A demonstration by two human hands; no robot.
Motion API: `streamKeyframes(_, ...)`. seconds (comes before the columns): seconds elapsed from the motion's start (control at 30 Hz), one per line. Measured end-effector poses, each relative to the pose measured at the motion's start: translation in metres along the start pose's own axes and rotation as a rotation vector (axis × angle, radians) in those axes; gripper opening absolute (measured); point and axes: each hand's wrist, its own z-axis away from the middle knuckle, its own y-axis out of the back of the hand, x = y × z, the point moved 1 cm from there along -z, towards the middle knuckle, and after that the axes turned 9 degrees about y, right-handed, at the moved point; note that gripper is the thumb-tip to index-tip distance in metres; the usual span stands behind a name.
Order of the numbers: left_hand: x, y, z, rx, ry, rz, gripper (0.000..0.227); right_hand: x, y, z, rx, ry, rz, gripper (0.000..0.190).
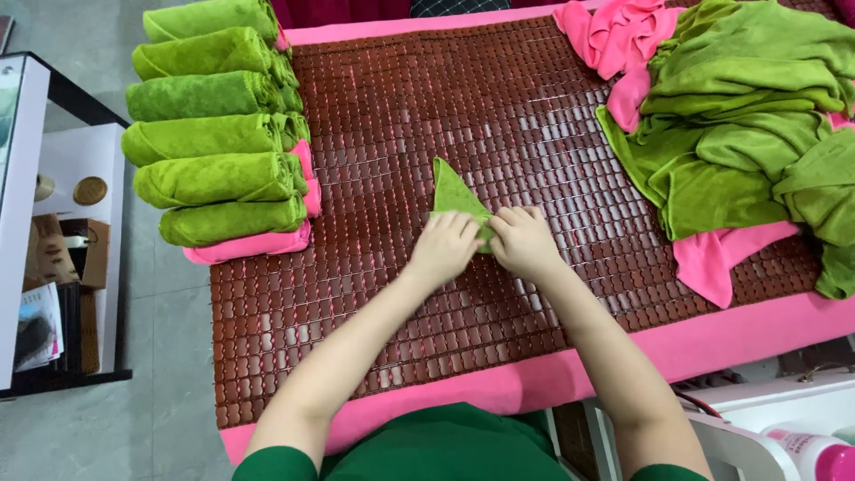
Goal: Folding and rolling green towels into decorative shapes on a massage table.
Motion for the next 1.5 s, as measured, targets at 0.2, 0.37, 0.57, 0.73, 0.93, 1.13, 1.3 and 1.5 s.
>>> streamKeyframes(0.2,0.025,0.028,0.024,0.048,-0.035,-0.237,0.065,-0.008,0.011,-0.015,0.006,-0.031,0.073,0.019)
streamKeyframes(0.37,-0.007,-0.027,-0.001,0.129,-0.075,-0.277,0.046,-0.001,0.002,-0.014,-0.055,-0.123,-0.003,0.023)
streamKeyframes(0.57,0.005,-0.002,0.005,-0.210,-0.060,-0.189,0.067,-0.009,-0.005,-0.002,-0.130,-0.182,-0.111,0.023)
streamKeyframes(0.73,0.025,0.046,-0.005,-0.536,0.017,-0.132,0.071,-0.019,-0.004,0.014,-0.055,-0.084,-0.028,0.018)
streamKeyframes(0.93,0.014,0.060,-0.044,-0.814,0.118,0.007,0.060,-0.056,0.016,0.013,0.159,0.036,-0.047,0.028)
streamKeyframes(1.13,0.041,0.101,-0.022,-0.610,0.188,-0.048,0.078,-0.046,0.035,0.003,0.038,-0.058,-0.024,0.042)
streamKeyframes(1.3,0.080,0.091,0.036,-0.261,0.180,-0.098,0.079,-0.028,0.016,-0.012,-0.089,-0.123,-0.020,0.042)
streamKeyframes(1.5,0.057,0.047,0.043,0.063,0.130,-0.328,0.054,-0.019,0.023,-0.030,-0.162,-0.176,-0.046,0.047)
